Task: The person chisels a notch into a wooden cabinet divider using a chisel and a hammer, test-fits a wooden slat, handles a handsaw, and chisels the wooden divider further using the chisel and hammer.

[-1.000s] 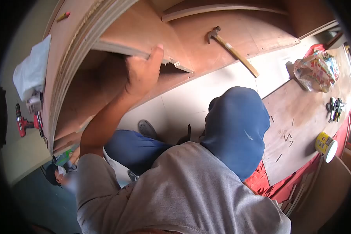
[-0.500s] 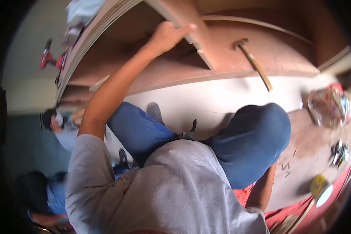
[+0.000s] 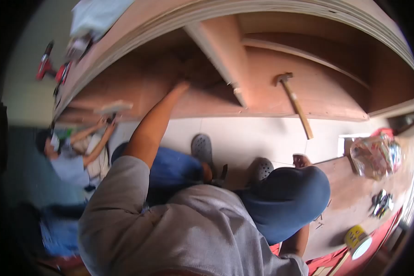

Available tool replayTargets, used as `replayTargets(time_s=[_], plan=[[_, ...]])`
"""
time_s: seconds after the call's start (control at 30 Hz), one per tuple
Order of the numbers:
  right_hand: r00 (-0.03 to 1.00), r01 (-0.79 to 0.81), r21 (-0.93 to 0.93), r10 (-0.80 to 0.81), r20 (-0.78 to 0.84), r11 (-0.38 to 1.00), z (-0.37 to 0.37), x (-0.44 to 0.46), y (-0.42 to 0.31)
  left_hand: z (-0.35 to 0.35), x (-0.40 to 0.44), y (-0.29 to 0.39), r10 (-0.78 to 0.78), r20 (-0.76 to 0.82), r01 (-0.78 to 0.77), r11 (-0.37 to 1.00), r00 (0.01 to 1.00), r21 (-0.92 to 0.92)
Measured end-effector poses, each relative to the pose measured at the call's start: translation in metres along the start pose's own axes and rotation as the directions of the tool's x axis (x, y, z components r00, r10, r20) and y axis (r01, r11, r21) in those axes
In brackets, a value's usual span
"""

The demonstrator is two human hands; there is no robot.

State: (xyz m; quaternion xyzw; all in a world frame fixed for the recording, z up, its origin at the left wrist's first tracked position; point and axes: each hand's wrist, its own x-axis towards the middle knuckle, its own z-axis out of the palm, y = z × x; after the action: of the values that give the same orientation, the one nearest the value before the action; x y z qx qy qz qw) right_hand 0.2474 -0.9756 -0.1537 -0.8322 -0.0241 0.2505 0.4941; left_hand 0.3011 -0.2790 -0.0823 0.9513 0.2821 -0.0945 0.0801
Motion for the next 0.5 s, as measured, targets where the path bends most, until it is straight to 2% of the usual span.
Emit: replayTargets(time_s=[0.13,0.23,0.37,0.5], plan=[[0.966,-0.256,0.006,0.256,0.026,0.967,0.001,-0.088,0.018,0.032,0.028,0.005,-0.142,0.052,0.140,0.990,0.989,0.031],[0.936,-0.352,0.037,0.352,-0.008,0.935,-0.002,-0.133,0.009,0.056,0.037,0.004,-0.213,0.107,0.209,0.977,0.971,0.043],[0.912,-0.394,0.091,0.401,-0.080,0.914,-0.011,-0.173,-0.021,0.077,0.048,0.014,-0.278,0.127,0.283,0.959,0.952,-0.021],[0.923,-0.320,0.144,0.342,-0.177,0.936,-0.041,-0.183,-0.060,0.086,0.056,0.024,-0.327,0.129,0.343,0.930,0.936,-0.130]])
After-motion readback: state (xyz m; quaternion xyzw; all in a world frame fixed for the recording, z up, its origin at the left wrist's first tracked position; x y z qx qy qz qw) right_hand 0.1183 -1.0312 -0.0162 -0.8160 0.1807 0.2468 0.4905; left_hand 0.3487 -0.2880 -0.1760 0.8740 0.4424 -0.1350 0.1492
